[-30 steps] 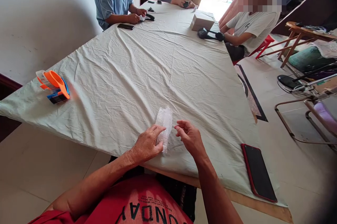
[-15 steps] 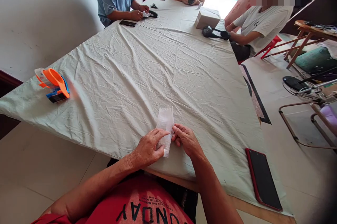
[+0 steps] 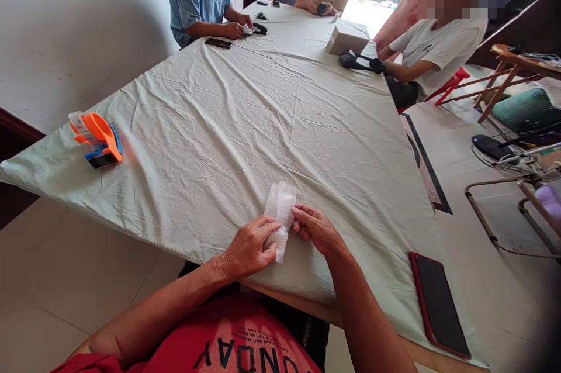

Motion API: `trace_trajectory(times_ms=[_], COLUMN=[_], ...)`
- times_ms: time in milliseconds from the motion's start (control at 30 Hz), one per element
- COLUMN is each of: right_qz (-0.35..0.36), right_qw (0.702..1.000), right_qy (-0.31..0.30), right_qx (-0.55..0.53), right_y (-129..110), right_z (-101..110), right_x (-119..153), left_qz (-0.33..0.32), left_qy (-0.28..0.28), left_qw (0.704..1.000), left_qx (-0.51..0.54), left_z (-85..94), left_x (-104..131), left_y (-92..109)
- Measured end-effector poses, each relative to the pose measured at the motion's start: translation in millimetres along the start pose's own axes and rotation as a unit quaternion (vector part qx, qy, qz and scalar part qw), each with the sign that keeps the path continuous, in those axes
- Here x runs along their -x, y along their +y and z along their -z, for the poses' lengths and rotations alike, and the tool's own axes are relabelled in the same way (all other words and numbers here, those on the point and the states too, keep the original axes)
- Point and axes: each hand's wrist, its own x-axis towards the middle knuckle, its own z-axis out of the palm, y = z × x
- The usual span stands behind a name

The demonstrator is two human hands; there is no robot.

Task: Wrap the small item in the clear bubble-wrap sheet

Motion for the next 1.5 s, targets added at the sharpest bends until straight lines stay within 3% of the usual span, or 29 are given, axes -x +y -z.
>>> trace_trajectory(times_ms=[233, 333, 433, 567, 667, 833, 967, 1200, 1367, 1500], right_qz=[0.057, 0.133, 0.19, 0.203, 0.201, 0.161, 0.173, 0.205, 0.215, 0.248], right_qw=[0.997, 0.98, 0.939, 0.915, 0.931, 0.982, 0.983, 0.978, 0.977, 0.967], right_qy=[0.004, 0.073, 0.165, 0.204, 0.179, 0.083, 0.032, -0.013, 0.002, 0.012], right_qx=[0.047, 0.126, 0.236, 0.282, 0.247, 0.05, -0.05, -0.04, -0.003, 0.063], right_y=[-4, 3, 10, 11, 10, 11, 9, 5, 11, 20], right_z=[-7, -16, -24, -31, -32, -31, -32, -34, -32, -36], right_x=[-14, -21, -22, -20, -21, -21, -8, 18, 28, 36], left_qz=[-0.005, 0.005, 0.009, -0.048, -0.069, -0.033, 0.0, 0.018, 0.053, 0.054], left_qy=[0.012, -0.002, -0.008, -0.041, -0.064, -0.027, 0.004, 0.061, 0.126, 0.087], left_qw=[1.0, 1.0, 1.0, 0.996, 0.992, 0.998, 1.0, 0.998, 0.991, 0.994], left_qx=[0.007, 0.0, -0.02, -0.067, -0.08, -0.044, 0.01, 0.016, -0.001, 0.043], left_z=[-1.1, -0.2, 1.9, 5.1, 5.4, 2.8, 2.3, -3.1, -8.2, -2.1], left_x=[0, 1, 0, -3, -5, -4, -3, 3, 5, 1], left_y=[0, 1, 4, 8, 7, 4, 2, -1, -3, -8])
